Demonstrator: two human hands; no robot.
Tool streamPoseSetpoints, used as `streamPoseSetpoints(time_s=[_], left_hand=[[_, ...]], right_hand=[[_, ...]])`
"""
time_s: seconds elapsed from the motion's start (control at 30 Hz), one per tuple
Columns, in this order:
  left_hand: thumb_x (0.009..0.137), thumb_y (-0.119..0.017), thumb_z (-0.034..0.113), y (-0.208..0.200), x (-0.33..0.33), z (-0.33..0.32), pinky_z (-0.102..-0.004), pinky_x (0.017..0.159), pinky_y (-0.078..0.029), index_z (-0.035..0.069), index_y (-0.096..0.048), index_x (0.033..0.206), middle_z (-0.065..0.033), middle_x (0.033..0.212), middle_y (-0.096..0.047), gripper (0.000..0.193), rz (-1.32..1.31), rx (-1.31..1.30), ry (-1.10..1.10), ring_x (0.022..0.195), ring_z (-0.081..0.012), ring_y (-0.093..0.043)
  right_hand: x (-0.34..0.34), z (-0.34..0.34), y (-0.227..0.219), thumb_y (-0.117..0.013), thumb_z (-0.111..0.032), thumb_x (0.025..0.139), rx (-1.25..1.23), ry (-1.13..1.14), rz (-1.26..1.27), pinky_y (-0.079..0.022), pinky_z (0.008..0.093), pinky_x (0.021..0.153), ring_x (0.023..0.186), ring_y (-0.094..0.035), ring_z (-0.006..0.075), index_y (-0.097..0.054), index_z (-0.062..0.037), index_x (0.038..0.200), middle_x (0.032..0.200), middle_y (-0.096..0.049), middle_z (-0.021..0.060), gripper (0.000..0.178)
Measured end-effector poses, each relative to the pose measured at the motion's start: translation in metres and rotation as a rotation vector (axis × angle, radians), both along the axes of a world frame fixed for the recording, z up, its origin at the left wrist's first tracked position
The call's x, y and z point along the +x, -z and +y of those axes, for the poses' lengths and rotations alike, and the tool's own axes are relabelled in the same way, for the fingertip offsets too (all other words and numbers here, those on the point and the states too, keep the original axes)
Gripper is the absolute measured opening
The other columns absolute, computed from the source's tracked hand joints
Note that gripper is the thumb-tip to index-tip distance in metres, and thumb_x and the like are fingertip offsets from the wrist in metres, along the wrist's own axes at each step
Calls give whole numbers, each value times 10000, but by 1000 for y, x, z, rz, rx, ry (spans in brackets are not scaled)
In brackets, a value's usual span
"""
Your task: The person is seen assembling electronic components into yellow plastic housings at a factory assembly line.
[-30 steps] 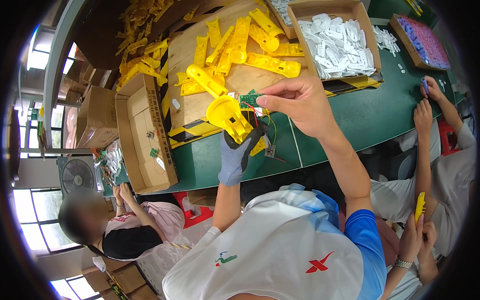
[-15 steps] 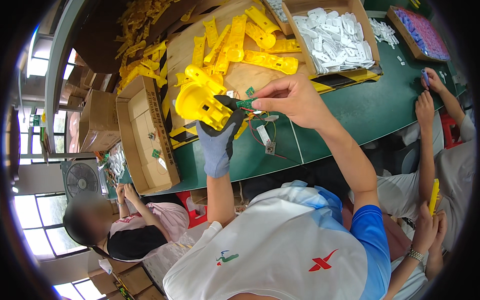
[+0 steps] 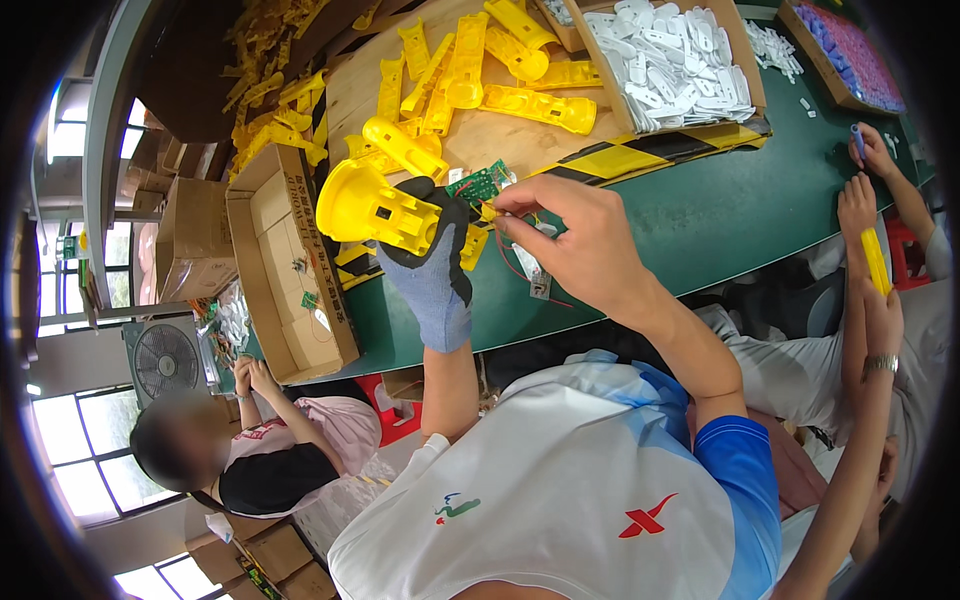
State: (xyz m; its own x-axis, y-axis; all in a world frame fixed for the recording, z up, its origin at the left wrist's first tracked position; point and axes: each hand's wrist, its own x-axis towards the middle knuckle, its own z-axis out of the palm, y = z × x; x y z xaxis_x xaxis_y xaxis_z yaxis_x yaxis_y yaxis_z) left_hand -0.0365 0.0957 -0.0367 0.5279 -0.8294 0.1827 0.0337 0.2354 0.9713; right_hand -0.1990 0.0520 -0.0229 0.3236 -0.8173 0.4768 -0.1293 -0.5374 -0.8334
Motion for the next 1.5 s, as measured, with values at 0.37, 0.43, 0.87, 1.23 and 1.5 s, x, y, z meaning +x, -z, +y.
streamPoseSetpoints(time_s=[0.37,0.43,0.87,1.23,1.5], left_hand=[[718,-796,-9,-16,-10,1,-265,727,-507,-7,-556,1110,-76,999,-638,459,66,-83,-45,829,-148,-617],[713,-801,-6,-17,-10,1,-266,741,-507,-7,-542,1130,-81,1017,-634,490,69,-88,-26,844,-153,-617],[715,-808,4,1,-12,1,-294,794,-518,-12,-561,1123,-88,1046,-645,477,48,-136,-142,910,-177,-635],[738,-774,1,8,-8,10,-308,794,-512,12,-635,1070,-73,1021,-673,360,-110,-144,-133,909,-172,-647],[703,-788,-20,13,1,23,-310,802,-518,22,-617,1080,-80,1002,-666,416,-275,34,-66,922,-184,-643]], right_hand=[[-2,3,2,-636,-112,931,830,-377,-469,-472,171,610,636,-569,34,-661,30,1032,817,-654,29,176],[-2,4,0,-648,-102,920,828,-392,-485,-460,163,607,636,-566,29,-661,29,1034,804,-645,23,175],[11,14,-5,-707,-62,861,572,-291,-430,-480,191,635,707,-646,67,-629,17,981,780,-717,72,163],[10,13,-10,-752,-108,809,155,-67,-5,-514,282,599,650,-667,160,-697,6,920,819,-725,95,169],[-10,-9,-62,-771,-81,745,-336,48,243,-518,304,718,760,-659,258,-642,-4,846,830,-673,110,181]])
